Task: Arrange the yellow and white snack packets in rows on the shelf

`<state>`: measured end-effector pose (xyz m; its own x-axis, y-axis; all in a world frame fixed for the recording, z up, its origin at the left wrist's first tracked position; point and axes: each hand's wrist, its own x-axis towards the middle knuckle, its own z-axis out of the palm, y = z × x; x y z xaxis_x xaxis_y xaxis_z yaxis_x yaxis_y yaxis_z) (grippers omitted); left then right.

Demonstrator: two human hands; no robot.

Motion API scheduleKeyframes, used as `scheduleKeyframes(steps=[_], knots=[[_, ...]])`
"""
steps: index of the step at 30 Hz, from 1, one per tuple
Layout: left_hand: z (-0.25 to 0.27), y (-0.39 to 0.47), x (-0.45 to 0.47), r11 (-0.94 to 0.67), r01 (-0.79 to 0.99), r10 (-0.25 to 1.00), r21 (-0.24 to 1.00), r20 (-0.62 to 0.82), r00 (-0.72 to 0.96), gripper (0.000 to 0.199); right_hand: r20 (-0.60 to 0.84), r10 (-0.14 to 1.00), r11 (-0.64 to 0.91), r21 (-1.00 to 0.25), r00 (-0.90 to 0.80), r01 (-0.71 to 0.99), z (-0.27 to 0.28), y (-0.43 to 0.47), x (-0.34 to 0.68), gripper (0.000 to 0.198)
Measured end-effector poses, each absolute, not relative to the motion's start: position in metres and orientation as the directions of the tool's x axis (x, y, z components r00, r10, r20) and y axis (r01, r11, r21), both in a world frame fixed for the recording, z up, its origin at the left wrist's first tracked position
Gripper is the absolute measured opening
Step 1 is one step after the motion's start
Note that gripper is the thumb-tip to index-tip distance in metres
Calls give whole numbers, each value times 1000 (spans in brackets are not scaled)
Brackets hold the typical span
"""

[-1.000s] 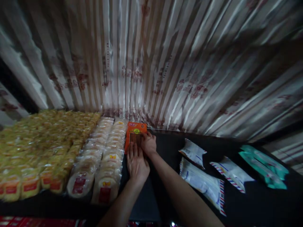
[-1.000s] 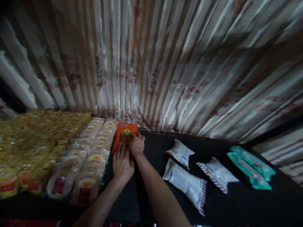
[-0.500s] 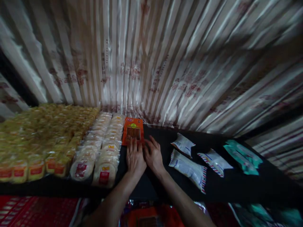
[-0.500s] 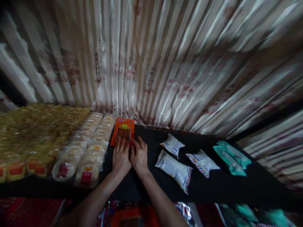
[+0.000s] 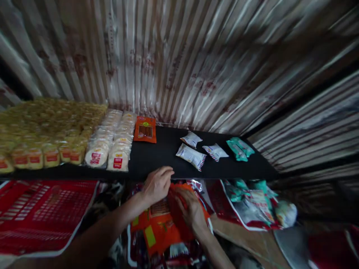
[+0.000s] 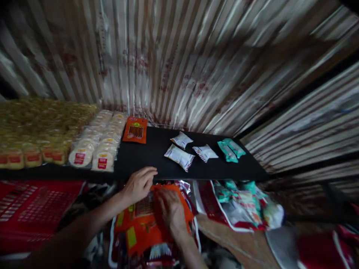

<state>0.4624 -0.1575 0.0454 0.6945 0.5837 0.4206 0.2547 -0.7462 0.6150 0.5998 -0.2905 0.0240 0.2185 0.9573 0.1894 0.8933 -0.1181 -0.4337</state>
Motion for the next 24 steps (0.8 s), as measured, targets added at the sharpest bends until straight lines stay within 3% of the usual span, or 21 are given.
scheduleKeyframes(steps=[4, 8, 10, 14, 18, 24], knots=[[39, -201, 437, -707, 364, 548, 606, 146, 823, 37, 57, 971, -207, -288, 232, 935, 21, -315, 582, 31], [17, -226, 408, -567, 606, 565, 558, -272, 779, 66, -45, 971, -241, -151, 237, 959, 26, -316, 571, 37], [8, -232, 398, -529, 641, 524, 556, -381, 762, 76, -76, 967, -252, -109, 245, 962, 32, -313, 567, 36], [3, -240, 392, -522, 635, 545, 570, -349, 762, 68, -97, 968, -240, -71, 233, 968, 44, -310, 559, 24], [-2, -243, 392, -567, 610, 569, 554, -272, 776, 60, -117, 969, -229, -101, 217, 968, 45, -311, 553, 24], [-28, -242, 389, -667, 540, 569, 514, -116, 814, 50, -210, 977, -79, -198, 36, 977, 29, -305, 540, 59]])
